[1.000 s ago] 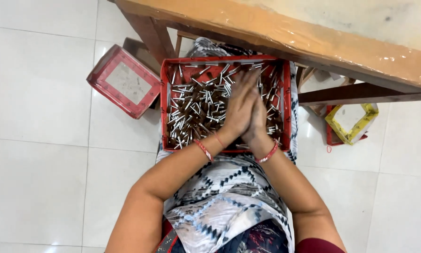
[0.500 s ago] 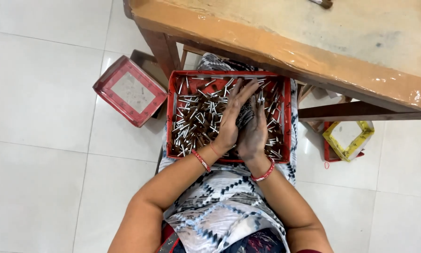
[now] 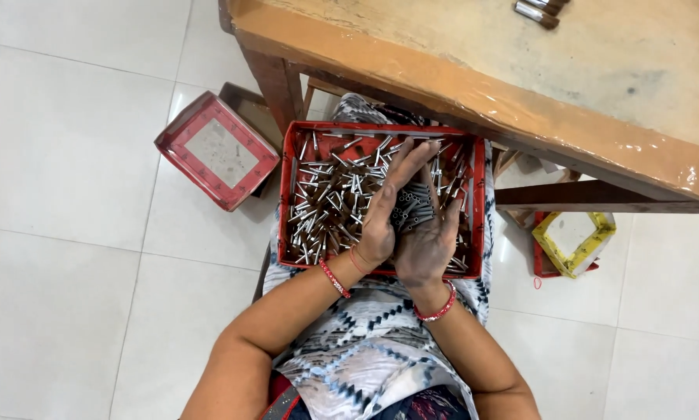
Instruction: Taking small metal pins from a tray and aligning them into a bundle by hand.
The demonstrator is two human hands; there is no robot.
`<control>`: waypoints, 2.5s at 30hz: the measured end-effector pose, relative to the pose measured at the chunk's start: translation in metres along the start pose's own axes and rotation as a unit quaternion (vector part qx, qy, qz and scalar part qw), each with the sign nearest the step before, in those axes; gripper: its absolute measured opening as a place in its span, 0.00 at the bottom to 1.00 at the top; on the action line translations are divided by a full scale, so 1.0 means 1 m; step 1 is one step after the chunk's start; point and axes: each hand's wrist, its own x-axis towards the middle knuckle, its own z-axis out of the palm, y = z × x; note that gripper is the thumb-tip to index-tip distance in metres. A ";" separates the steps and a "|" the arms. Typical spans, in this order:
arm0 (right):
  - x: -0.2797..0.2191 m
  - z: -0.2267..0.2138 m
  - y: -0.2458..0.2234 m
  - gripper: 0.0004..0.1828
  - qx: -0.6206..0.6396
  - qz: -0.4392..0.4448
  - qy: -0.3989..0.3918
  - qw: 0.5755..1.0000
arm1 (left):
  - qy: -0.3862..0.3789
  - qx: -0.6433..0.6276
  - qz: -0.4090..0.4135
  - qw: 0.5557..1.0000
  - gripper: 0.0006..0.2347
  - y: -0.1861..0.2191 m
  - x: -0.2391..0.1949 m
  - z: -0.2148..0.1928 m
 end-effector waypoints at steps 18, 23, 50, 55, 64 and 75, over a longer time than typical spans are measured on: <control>0.099 -0.161 0.089 0.46 0.507 0.055 -0.110 0.853 | -0.010 0.166 -0.115 0.979 0.21 -0.078 -0.016 0.018; 0.055 -0.046 0.041 0.52 -0.101 0.107 0.108 0.983 | 0.046 0.312 -0.077 0.946 0.20 -0.078 -0.004 0.011; 0.072 -0.075 0.020 0.56 -0.111 0.097 -0.051 0.988 | -0.016 0.308 -0.057 0.949 0.20 -0.064 0.004 0.003; 0.038 -0.076 -0.035 0.47 -0.241 0.097 -0.043 0.965 | -0.033 0.409 0.037 0.911 0.15 -0.008 -0.002 -0.017; -0.034 -0.095 -0.093 0.23 -0.723 -0.080 -0.252 0.638 | -0.420 0.440 0.033 0.793 0.14 0.000 -0.100 0.001; -0.008 -0.099 -0.079 0.09 -0.717 -0.176 -0.242 0.629 | -0.415 0.540 -0.074 0.728 0.16 -0.035 -0.097 0.012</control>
